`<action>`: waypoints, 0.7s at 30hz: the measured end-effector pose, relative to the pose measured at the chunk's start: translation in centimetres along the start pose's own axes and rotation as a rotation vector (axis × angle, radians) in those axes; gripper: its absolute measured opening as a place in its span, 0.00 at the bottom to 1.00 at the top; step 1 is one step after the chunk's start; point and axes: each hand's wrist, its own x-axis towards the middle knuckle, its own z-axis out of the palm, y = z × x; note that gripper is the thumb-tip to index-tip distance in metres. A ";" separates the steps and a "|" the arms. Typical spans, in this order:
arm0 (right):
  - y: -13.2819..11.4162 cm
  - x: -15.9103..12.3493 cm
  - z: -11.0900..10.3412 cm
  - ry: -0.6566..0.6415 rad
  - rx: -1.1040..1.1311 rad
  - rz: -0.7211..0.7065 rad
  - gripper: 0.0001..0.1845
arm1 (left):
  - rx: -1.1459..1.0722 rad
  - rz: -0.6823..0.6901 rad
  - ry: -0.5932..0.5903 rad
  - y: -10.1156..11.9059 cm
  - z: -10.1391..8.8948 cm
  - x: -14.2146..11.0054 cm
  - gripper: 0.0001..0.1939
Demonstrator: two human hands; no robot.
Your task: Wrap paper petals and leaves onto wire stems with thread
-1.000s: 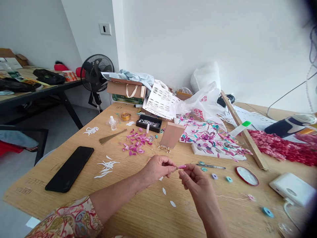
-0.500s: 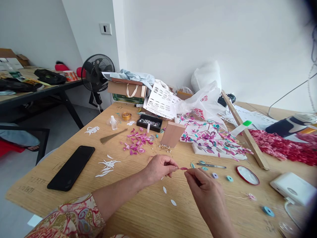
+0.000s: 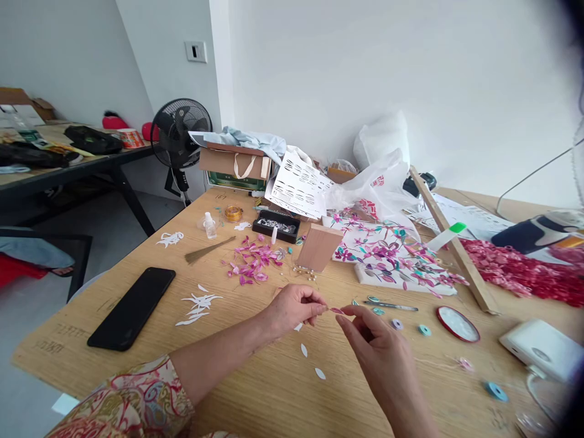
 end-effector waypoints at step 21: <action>0.0 0.4 1.6 -0.142 0.783 0.334 0.15 | -0.082 -0.033 -0.031 0.7 0.2 -0.5 0.13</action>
